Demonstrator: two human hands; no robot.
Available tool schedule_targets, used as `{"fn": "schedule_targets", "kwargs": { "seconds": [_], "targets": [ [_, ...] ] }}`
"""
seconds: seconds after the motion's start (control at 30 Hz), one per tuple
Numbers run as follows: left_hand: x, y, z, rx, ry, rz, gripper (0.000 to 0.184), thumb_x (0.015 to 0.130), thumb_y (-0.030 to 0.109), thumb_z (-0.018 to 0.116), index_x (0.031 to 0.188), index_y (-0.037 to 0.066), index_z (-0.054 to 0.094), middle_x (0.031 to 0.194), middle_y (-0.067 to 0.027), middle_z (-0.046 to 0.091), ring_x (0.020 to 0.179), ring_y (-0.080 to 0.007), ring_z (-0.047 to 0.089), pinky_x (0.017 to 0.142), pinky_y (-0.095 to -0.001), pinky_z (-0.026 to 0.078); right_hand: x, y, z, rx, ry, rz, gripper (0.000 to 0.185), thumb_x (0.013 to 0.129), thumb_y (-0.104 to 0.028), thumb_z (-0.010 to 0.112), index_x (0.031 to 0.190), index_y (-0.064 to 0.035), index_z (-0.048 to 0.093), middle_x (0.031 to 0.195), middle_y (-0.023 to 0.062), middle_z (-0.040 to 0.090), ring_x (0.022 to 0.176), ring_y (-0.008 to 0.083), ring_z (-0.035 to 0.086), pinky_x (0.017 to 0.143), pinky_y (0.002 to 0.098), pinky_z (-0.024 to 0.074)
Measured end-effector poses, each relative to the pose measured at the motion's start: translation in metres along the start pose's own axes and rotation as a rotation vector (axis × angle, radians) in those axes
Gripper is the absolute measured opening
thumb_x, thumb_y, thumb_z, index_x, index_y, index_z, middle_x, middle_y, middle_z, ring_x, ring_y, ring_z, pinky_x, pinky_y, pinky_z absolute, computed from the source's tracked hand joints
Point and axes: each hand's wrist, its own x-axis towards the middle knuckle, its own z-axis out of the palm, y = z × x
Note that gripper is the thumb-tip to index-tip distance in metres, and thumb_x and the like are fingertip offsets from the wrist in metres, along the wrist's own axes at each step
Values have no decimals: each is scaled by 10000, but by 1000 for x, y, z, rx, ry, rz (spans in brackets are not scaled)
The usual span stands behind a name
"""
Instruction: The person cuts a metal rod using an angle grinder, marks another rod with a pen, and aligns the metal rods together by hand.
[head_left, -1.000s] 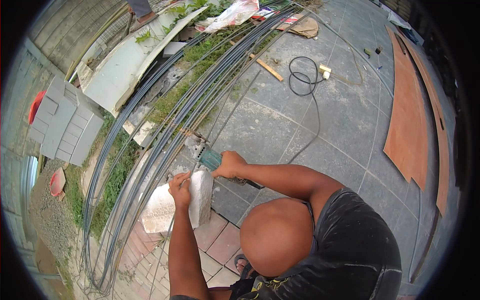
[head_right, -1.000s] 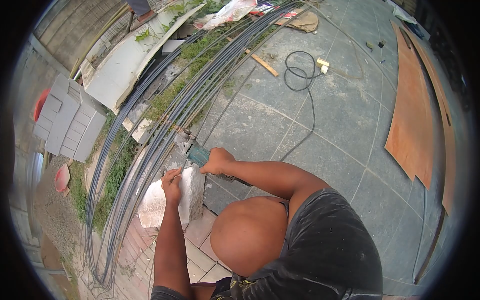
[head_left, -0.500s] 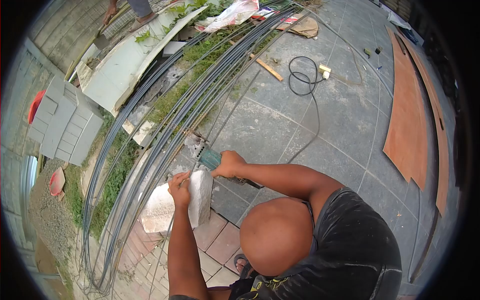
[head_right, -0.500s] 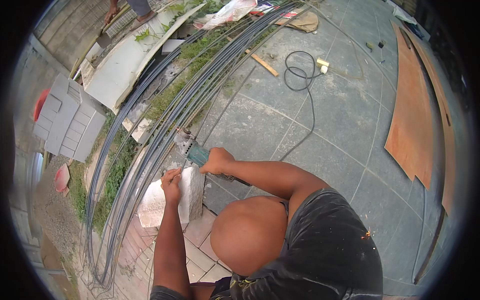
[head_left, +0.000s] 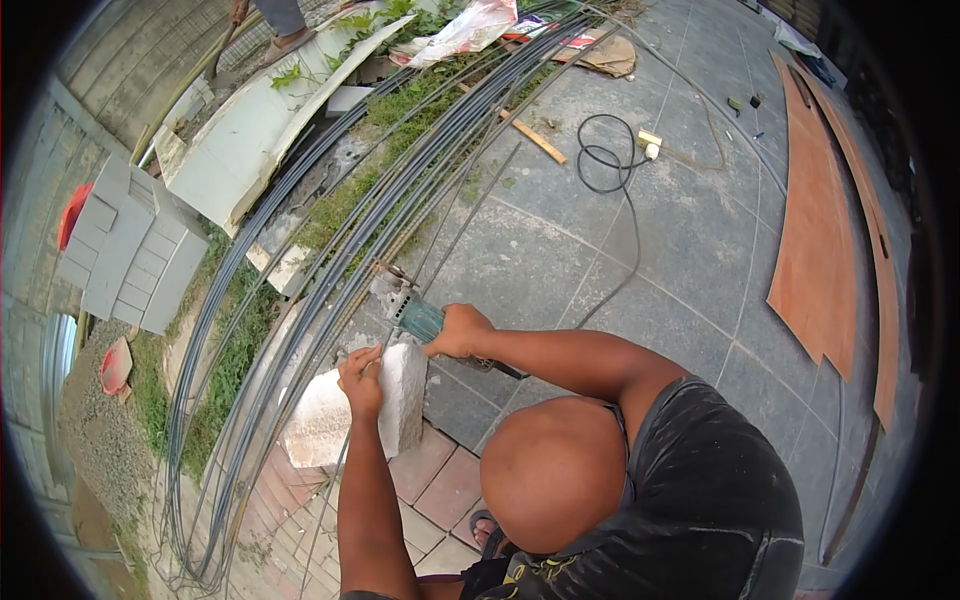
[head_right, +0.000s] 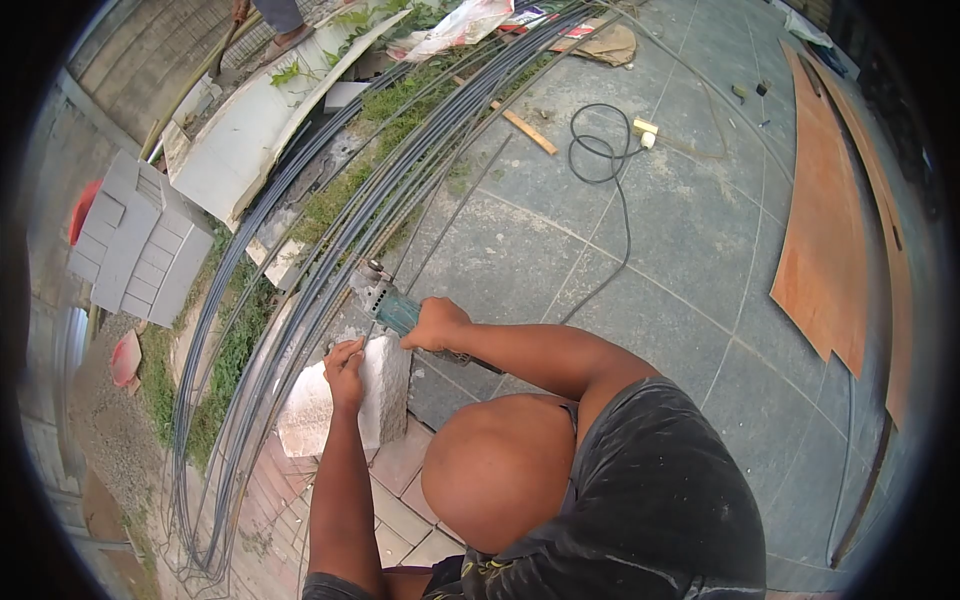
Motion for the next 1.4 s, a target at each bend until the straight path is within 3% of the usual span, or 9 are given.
{"fn": "schedule_targets", "kwargs": {
  "seconds": [0.1,0.2,0.3,0.37,1.4],
  "targets": [
    [0,-4,1,-4,1,-4,319,809,51,663,1095,126,781,1120,-67,681,1137,-238,519,1070,-344,354,0,0,0,-10,-4,-3,671,589,-442,842,1044,35,713,1055,220,719,967,337,714,836,390,569],
    [1,-10,3,-16,34,44,299,796,81,686,1050,191,800,1090,-8,695,1077,-223,531,1031,-330,369,2,1,2,-3,1,-4,669,587,-442,841,1039,34,714,1054,221,718,966,336,714,834,392,570],
    [1,-7,2,-12,36,37,297,795,84,689,1049,189,801,1090,-11,695,1079,-224,531,1029,-330,371,1,1,2,-6,-9,-2,669,585,-443,841,1038,32,715,1057,224,717,967,334,714,833,393,570],
    [0,0,-1,-6,-3,0,317,808,56,662,1094,123,782,1116,-69,681,1128,-241,517,1063,-347,353,0,0,0,-1,-8,0,669,585,-446,841,1039,29,715,1058,223,717,966,333,714,832,394,570],
    [0,-3,0,-43,20,8,291,800,45,673,1059,120,785,1099,-52,690,1117,-223,545,1071,-345,327,-1,0,0,6,-19,6,668,599,-440,844,1069,16,709,1062,214,717,979,329,712,845,392,567]
  ]
}}
